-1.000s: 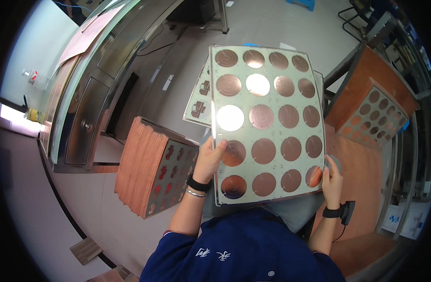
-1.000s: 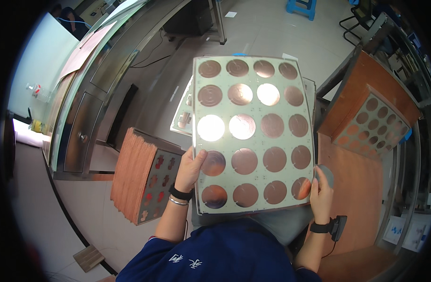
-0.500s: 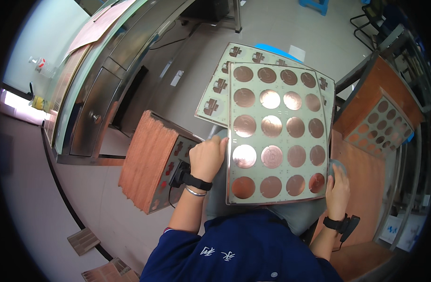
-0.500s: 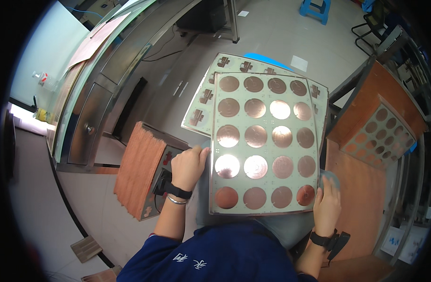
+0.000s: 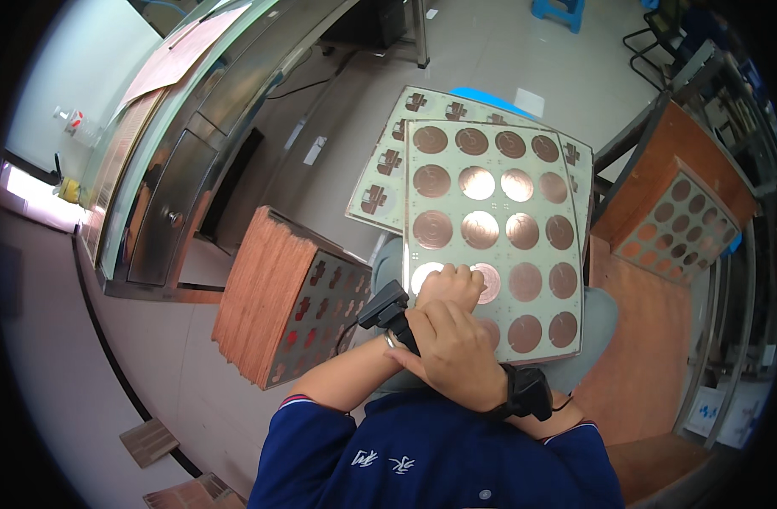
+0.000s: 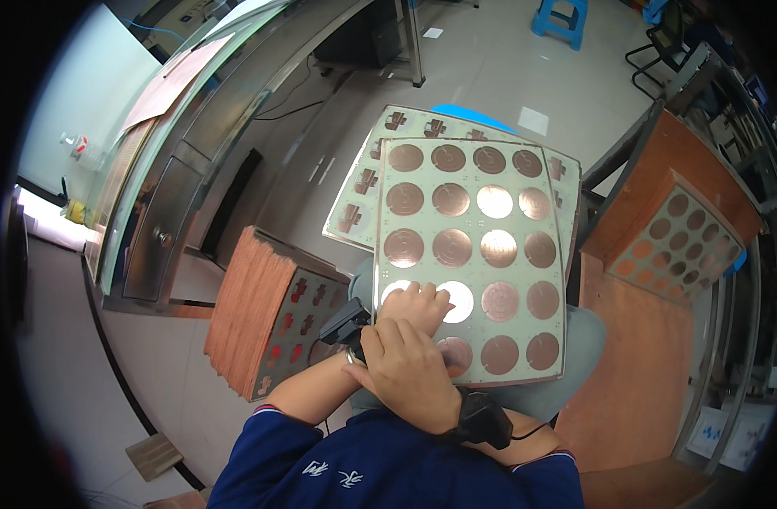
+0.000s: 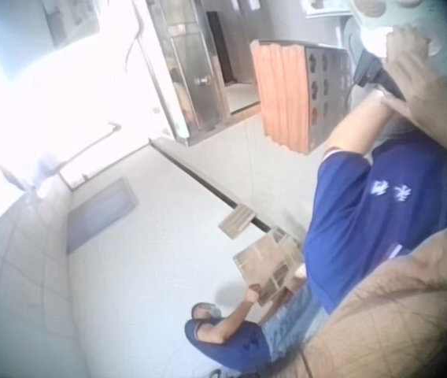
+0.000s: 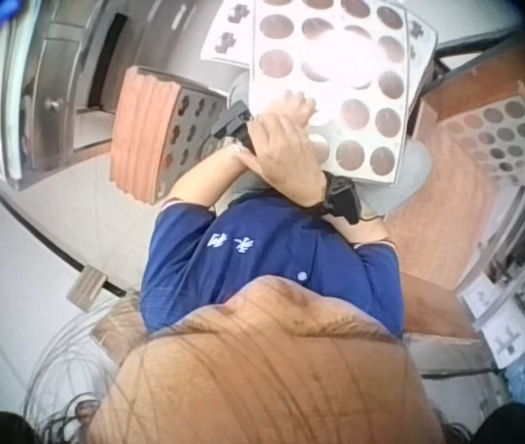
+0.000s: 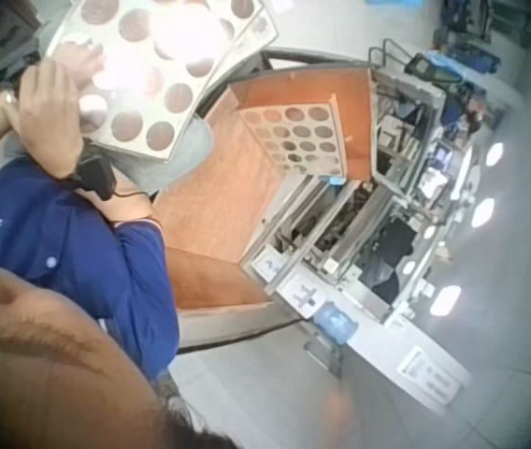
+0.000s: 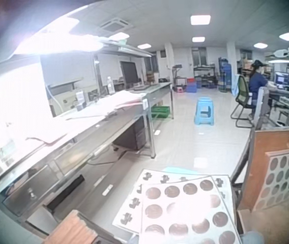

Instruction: Inspecting and sorting metal or electronics assembly plates from a stack.

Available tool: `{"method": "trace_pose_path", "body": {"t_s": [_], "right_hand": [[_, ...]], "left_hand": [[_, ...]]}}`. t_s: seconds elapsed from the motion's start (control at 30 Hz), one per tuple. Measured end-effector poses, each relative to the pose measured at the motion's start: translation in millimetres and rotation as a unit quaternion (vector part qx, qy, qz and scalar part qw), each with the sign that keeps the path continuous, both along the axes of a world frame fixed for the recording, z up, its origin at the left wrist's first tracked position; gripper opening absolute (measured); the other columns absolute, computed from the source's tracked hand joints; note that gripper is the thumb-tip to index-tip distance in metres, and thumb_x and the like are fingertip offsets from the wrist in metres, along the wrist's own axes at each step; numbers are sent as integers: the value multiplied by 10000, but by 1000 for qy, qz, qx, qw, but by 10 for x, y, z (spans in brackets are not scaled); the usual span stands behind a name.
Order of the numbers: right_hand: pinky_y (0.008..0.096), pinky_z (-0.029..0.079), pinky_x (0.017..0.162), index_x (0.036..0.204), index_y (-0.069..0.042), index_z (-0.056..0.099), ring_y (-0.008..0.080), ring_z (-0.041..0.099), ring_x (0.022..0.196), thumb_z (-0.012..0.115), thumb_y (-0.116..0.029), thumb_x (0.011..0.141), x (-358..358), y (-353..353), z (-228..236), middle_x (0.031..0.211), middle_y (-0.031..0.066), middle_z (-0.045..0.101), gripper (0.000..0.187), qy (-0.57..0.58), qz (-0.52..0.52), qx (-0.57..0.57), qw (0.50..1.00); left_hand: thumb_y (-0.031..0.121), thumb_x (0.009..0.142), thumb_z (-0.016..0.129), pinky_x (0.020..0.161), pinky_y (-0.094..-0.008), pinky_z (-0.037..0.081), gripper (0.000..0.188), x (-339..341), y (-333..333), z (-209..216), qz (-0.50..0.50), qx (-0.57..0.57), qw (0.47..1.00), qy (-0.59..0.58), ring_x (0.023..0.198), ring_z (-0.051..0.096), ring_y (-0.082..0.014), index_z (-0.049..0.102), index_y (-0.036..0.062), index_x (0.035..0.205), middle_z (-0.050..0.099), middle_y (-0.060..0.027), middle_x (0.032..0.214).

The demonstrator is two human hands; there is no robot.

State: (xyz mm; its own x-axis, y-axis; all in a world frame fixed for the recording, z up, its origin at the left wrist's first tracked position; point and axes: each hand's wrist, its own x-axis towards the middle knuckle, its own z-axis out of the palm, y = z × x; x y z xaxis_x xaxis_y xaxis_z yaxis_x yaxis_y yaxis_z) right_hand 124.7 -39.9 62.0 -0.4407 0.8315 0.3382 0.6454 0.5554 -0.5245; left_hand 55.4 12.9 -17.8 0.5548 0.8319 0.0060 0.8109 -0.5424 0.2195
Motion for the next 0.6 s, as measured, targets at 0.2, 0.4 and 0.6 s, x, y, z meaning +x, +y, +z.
{"method": "trace_pose_path", "body": {"t_s": [0.2, 0.4, 0.6], "right_hand": [[311, 460, 599, 895, -46, 568, 226, 546, 695, 696, -239, 704, 47, -18, -77, 764, 82, 487, 300, -18, -3, 10, 1000], [320, 467, 592, 908, -45, 581, 225, 565, 686, 708, -180, 692, 231, -35, -169, 772, 76, 522, 284, 47, 32, 32, 998], [303, 477, 608, 982, -66, 589, 209, 580, 736, 692, -127, 695, 396, -27, -221, 846, 59, 555, 311, 111, 64, 28, 991]], "left_hand": [[296, 844, 579, 572, -351, 507, 226, 45, 93, 8, 43, 30, 999, -9, 728, 619, -244, 549, 80, 789, 589, -63, 742], [206, 871, 550, 617, -294, 507, 188, 114, 131, 103, 74, -73, 925, -365, 715, 616, -212, 570, 19, 874, 616, -93, 800], [263, 967, 438, 649, -249, 496, 281, 186, 92, 209, 129, -485, 444, -742, 726, 585, -129, 556, 8, 976, 607, -58, 795]]}}
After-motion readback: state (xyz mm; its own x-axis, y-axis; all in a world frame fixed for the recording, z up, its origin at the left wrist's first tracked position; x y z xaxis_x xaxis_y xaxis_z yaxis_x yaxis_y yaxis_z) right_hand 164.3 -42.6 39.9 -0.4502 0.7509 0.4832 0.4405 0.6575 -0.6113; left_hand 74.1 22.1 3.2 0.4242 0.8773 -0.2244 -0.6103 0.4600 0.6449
